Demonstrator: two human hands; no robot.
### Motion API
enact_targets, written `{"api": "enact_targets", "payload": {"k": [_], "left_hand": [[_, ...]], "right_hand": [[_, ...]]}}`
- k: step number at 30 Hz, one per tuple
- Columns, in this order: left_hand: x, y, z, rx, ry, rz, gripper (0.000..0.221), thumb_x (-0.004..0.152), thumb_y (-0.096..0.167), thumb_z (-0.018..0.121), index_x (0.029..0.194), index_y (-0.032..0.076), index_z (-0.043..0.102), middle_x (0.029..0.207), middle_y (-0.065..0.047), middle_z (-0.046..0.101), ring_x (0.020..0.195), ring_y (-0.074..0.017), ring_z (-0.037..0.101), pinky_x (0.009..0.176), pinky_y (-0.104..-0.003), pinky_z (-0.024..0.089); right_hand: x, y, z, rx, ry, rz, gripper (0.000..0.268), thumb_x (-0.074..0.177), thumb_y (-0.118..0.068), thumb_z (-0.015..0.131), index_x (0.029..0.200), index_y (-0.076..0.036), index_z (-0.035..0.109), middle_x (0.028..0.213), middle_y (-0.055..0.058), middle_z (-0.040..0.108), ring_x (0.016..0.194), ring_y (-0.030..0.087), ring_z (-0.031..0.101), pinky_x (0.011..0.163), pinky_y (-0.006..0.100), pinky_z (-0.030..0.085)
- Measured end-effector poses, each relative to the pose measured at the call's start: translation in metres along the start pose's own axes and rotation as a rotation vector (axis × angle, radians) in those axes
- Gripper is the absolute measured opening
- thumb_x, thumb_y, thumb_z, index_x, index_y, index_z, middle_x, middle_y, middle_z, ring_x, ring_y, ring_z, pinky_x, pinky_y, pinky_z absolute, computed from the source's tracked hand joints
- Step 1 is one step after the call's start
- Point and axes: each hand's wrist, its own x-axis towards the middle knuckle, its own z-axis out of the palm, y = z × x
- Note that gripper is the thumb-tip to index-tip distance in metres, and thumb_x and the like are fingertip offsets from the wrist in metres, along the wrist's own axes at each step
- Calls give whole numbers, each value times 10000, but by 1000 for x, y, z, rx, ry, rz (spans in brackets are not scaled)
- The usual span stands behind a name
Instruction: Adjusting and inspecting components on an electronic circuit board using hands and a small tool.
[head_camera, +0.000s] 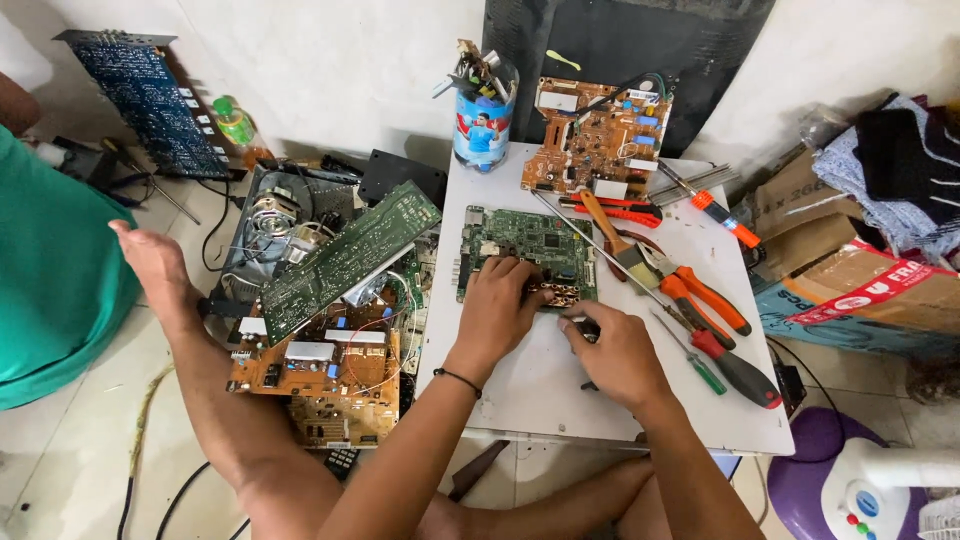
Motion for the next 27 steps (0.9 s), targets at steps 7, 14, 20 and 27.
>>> {"api": "enact_targets", "payload": {"k": [7, 14, 20, 27], "left_hand": [[0, 3, -4, 2, -10, -5, 188, 933, 321, 710, 1018, 153, 700, 936, -42, 656, 1109, -298, 630, 867, -426, 492], [-1, 1, -4, 20, -2, 7, 170, 952, 313, 693, 1023, 161, 715, 932, -32, 659, 1112, -272, 633, 865, -402, 488], [-2, -3, -12, 1, -108, 20, 344, 825, 289, 808, 1129, 156, 718, 1034, -60, 681, 1183, -289, 607, 891, -410, 491], [-4, 7, -22, 38, -146, 0, 404, 803, 206, 845, 1180, 150, 710, 1068, -60, 682, 1203, -278, 601, 890, -396, 486]], "right_hand": [[-1, 7, 8, 78, 61, 2, 203, 945, -161, 657, 1113, -142, 769, 694, 108, 763, 695, 225, 727, 707, 387, 596], [0, 12, 10, 85, 85, -4, 194, 916, -167, 702, 1086, -127, 786, 768, 137, 783, 760, 246, 749, 724, 406, 603], [-1, 12, 13, 144, 143, -28, 198, 906, -144, 713, 1079, -107, 800, 911, 183, 798, 907, 340, 769, 832, 455, 598], [-1, 15, 12, 150, 180, -30, 189, 892, -150, 725, 1056, -106, 808, 933, 190, 790, 932, 337, 763, 837, 464, 595]]}}
